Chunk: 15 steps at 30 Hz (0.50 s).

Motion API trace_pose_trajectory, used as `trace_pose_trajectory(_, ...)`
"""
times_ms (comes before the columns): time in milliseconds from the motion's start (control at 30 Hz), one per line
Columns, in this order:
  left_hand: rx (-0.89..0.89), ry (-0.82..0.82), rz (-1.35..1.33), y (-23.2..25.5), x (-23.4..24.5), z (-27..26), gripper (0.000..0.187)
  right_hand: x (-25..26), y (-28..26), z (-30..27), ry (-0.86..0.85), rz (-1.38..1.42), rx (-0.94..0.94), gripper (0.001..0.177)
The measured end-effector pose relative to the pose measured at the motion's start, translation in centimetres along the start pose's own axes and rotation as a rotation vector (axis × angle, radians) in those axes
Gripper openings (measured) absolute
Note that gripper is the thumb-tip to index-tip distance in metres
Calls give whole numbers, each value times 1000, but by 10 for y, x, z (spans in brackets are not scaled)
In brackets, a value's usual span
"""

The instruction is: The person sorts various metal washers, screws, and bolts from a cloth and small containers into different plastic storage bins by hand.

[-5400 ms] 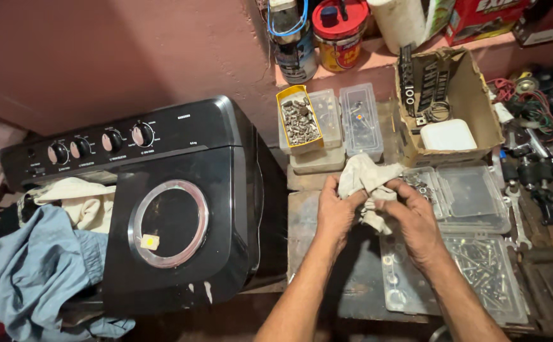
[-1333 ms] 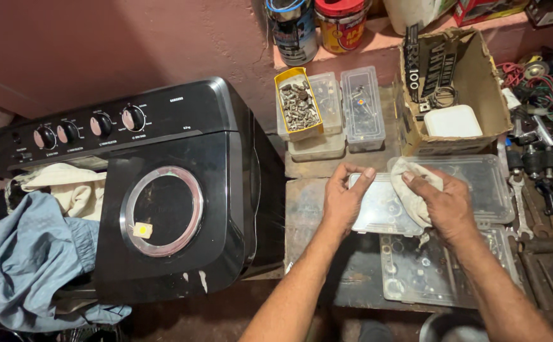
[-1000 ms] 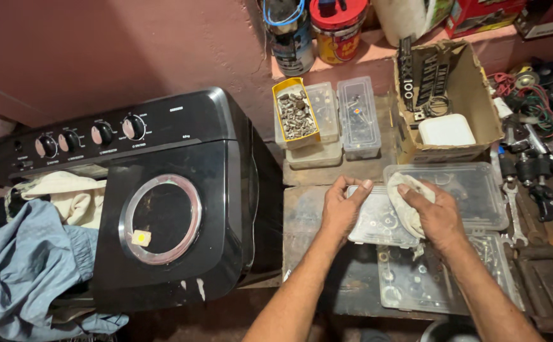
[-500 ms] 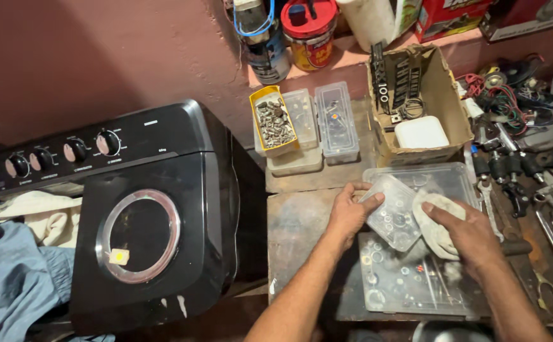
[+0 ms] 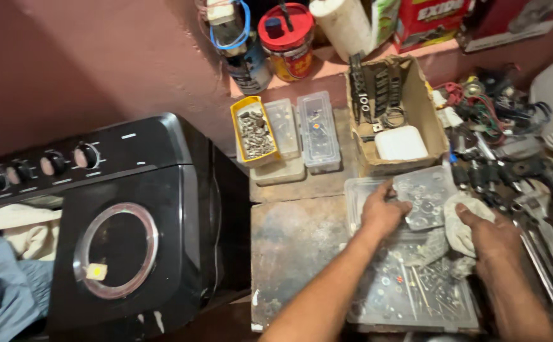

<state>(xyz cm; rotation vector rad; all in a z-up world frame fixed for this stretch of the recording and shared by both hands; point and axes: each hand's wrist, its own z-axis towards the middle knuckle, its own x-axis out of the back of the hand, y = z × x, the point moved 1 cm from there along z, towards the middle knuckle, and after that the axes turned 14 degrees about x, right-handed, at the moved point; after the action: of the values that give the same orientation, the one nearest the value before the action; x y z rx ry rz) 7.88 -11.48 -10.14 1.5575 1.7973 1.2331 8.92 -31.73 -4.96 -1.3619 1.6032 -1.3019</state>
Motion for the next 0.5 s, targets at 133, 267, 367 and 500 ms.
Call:
trace_pose_trajectory(133, 16, 12, -32, -1, -10, 6, 80, 3, 5, 21, -69, -635, 140, 53)
trace_pose_trajectory(267, -45, 21, -70, -7, -6, 11, 78, 0, -7, 20, -23, -1020, 322, 61)
trace_pose_trajectory(367, -19, -70, -321, -10, 1, 20, 68, -10, -35, 4, -87, -904, 415, 49)
trace_pose_trajectory(500, 7, -123, -479, -5, 20, 19, 53, -61, -63, -18, -207, -903, 715, 47)
